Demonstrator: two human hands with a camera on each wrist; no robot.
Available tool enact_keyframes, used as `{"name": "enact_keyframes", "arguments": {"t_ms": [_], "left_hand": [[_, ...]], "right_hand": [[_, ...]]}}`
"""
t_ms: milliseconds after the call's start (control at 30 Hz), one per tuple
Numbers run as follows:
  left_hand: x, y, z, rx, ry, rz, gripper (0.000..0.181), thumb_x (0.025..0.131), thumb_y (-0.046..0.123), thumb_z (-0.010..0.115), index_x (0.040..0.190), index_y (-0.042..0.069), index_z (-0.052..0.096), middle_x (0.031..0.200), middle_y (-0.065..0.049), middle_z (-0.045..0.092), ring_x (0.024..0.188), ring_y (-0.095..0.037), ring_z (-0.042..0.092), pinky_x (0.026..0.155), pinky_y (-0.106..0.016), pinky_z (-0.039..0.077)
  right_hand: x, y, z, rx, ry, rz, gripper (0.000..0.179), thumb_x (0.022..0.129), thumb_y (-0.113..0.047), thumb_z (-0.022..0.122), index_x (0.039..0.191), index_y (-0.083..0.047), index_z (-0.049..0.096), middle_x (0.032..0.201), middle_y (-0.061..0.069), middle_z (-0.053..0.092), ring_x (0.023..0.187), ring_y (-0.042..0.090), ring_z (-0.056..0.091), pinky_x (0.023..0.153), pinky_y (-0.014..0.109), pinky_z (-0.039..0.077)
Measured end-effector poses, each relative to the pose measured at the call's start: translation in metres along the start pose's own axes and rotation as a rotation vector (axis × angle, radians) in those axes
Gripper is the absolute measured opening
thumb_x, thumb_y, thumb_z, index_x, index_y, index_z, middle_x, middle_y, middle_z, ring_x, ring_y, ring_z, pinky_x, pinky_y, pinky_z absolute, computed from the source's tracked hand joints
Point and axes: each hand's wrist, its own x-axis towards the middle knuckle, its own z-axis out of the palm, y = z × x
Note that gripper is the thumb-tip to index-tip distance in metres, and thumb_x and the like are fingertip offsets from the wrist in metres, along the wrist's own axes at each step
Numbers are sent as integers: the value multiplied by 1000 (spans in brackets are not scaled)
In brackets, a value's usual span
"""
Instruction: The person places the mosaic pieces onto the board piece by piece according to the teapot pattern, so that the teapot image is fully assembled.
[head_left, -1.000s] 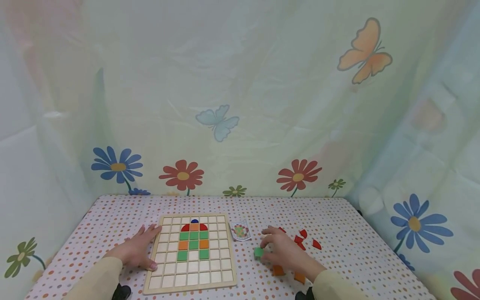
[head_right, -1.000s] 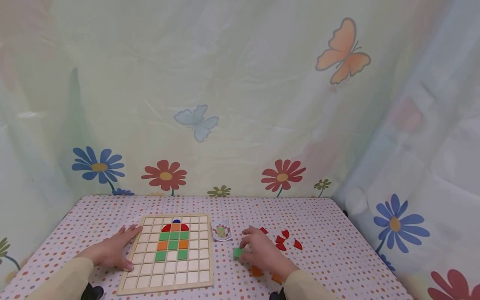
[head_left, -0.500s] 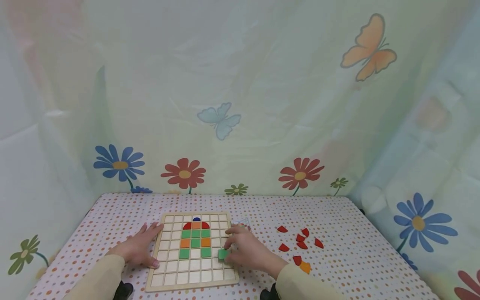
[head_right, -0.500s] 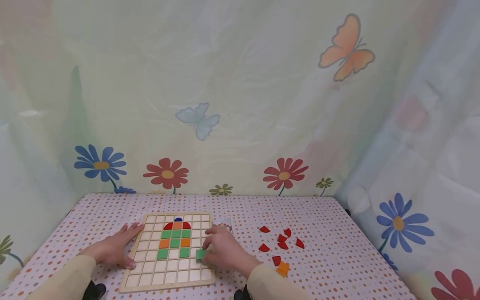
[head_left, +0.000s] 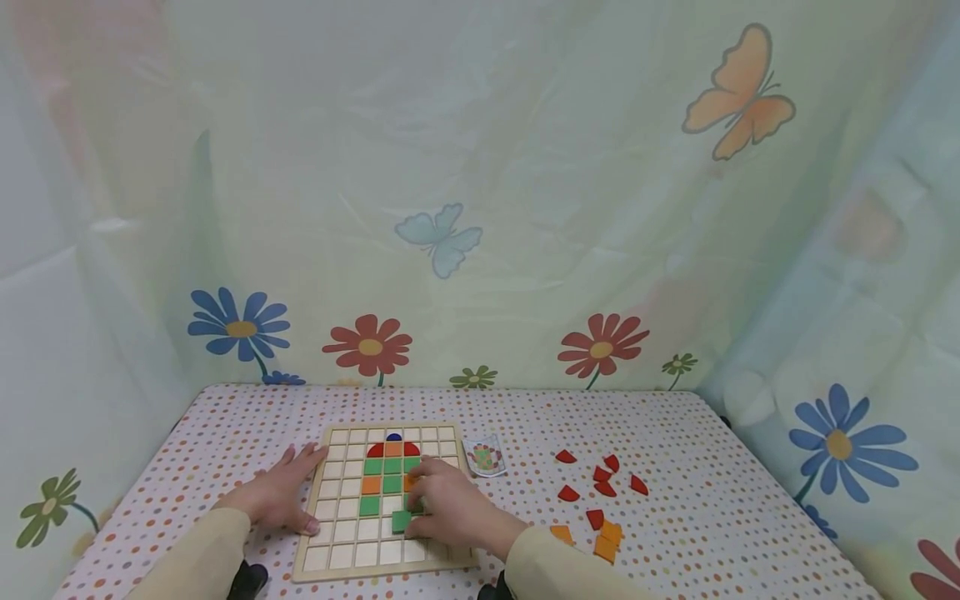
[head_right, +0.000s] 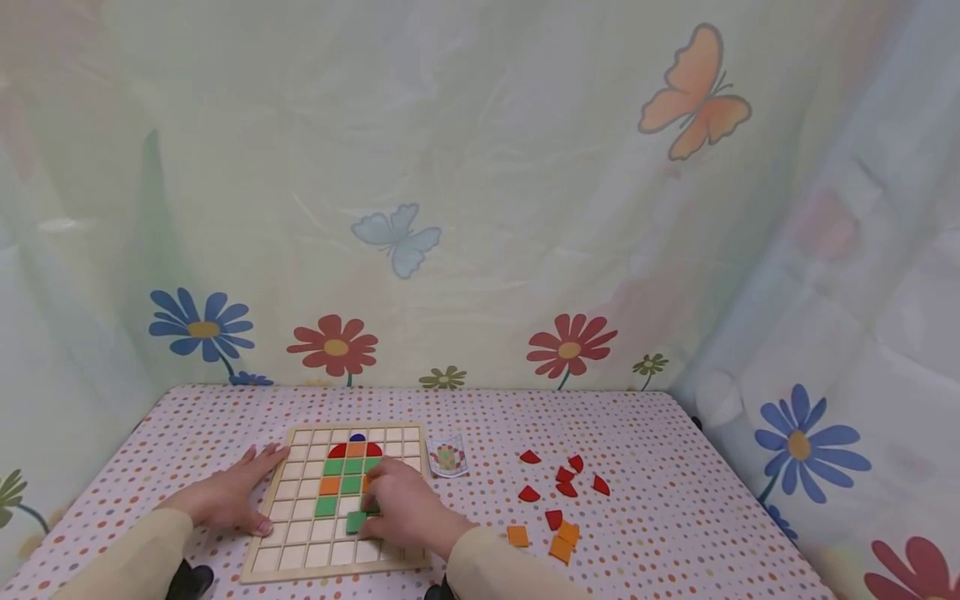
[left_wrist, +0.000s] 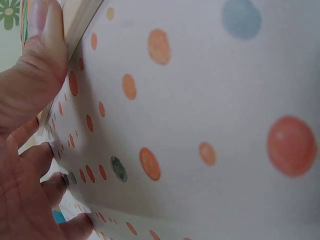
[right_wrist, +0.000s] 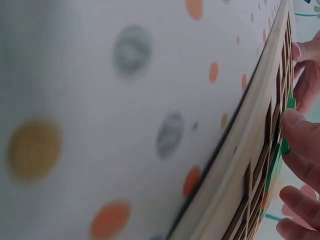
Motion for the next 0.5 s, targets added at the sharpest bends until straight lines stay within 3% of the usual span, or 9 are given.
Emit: {"name": "enact_keyframes", "arguments": {"t_ms": [300,500], "left_hand": [[2,-2,1,-10,-1,-1,115,69,31,93,160,2,28,167,-30,15,154,-55,4,115,-82,13],[-6,5,-1,6,18,14,111,68,28,93,157,0,32,165,-34,18,152,-58,7,113,-83,16]], "right_hand": [[6,-6,6,20,0,-9,15,82,-35,87,87,-22,80,128,-1,69,123,11,59,108,27,49],[7,-8,9,65,11,20,15,82,-33,87,87,-22,80,130,0,69,126,14,58,109,29,49]]}}
